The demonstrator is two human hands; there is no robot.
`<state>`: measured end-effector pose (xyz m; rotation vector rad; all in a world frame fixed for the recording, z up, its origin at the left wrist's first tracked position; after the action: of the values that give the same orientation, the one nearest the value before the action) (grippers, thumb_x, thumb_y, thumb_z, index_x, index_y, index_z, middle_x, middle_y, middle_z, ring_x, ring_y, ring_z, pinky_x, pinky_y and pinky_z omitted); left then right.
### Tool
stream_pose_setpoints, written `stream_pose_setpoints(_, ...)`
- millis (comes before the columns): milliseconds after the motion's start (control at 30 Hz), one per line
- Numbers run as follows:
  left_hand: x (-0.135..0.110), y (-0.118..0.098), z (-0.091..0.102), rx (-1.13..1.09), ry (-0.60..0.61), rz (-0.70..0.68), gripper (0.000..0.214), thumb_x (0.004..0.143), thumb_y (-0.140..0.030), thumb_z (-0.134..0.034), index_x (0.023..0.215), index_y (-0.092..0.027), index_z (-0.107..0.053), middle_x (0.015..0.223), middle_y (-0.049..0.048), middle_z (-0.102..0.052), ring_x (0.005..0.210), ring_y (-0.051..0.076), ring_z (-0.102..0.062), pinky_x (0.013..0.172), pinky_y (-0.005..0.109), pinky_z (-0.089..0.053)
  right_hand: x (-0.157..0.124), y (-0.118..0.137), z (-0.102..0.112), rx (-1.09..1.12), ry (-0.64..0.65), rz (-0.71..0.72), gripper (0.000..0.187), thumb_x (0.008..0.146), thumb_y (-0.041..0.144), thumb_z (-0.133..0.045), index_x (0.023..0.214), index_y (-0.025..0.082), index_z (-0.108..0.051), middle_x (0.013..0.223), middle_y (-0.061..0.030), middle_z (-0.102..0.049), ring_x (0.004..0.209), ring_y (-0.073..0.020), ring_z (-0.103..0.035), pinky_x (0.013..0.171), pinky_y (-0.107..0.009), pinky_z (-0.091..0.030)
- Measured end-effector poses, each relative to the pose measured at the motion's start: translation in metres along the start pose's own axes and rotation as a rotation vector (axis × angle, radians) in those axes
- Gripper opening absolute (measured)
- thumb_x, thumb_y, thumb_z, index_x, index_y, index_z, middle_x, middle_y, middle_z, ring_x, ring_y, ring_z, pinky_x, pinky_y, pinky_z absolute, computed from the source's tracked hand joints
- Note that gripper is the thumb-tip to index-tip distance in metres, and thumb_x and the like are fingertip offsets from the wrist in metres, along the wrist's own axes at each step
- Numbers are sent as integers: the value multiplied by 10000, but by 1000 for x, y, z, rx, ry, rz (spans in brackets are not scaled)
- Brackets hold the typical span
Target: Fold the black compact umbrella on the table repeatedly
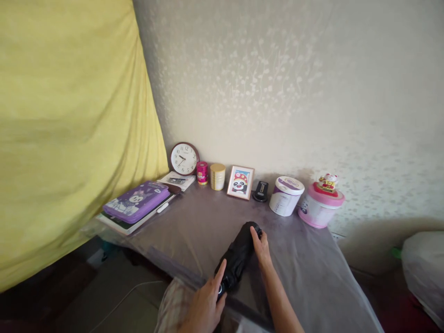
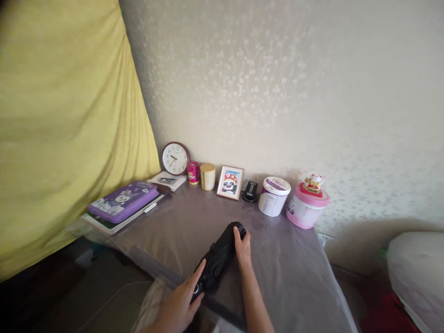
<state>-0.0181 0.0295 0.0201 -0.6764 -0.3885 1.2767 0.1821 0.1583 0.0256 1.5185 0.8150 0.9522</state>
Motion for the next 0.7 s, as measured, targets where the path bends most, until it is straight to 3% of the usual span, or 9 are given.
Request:
stream_pose_setpoints(100, 0, -2, 1, 16, 10, 24, 660, 855, -184, -397, 1456, -244, -130, 1269, 85, -563, 1144, 213, -539, 951, 288, -384, -7, 16, 7, -133, 38, 146, 512, 669, 537, -651, 1024, 168, -628, 1097, -118, -620, 1096, -287, -515, 940, -447, -392)
stream_pose_setpoints(267, 1, -6, 1, 75, 16, 39, 637, 860, -183, -379, 1454, -220, -150, 1242, 110, -576, 1093, 229, -571, 924, 297, -400, -36, 42, -17, -301, 461, 329, 274, 732, 373, -660, 977, 256, -698, 944, -45, -687, 881, -213, -600, 870, -392, -456)
stream_pose_setpoints(367, 1, -5, 0, 69, 13, 39, 632, 863, -194, -373, 1454, -223, -153, 1231, 110, -584, 1044, 234, -595, 883, 304, -425, -49, 48, -33, -364, 600, 417, 277, 731, 263, -648, 1004, 277, -692, 898, -25, -694, 860, -199, -597, 826, -370, -482)
stream_pose_setpoints(500, 1, -1, -2, 54, 5, 26, 646, 854, -191, -382, 1455, -217, -147, 1240, 106, -580, 1058, 225, -586, 898, 300, -418, -51, 50, -34, -351, 577, 431, 229, 774, 222, -569, 961, 248, -699, 794, -23, -671, 806, -188, -598, 787, -350, -485)
stream_pose_setpoints(700, 0, -3, 3, 19, 4, 31, 660, 855, -195, -400, 1456, -239, -132, 1263, 95, -572, 1101, 219, -567, 928, 300, -409, -44, 46, 13, -264, 382, 203, 271, 824, 393, -542, 919, 192, -698, 692, -19, -637, 673, -169, -600, 677, -293, -485)
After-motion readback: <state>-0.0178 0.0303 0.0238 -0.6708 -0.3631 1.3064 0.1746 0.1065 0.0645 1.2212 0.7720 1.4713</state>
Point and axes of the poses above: each hand's wrist, its own x-axis towards the middle knuckle, its own z-axis out of the back of the hand, y = z × x, the point moved 5 cm from there along x, towards the middle knuckle
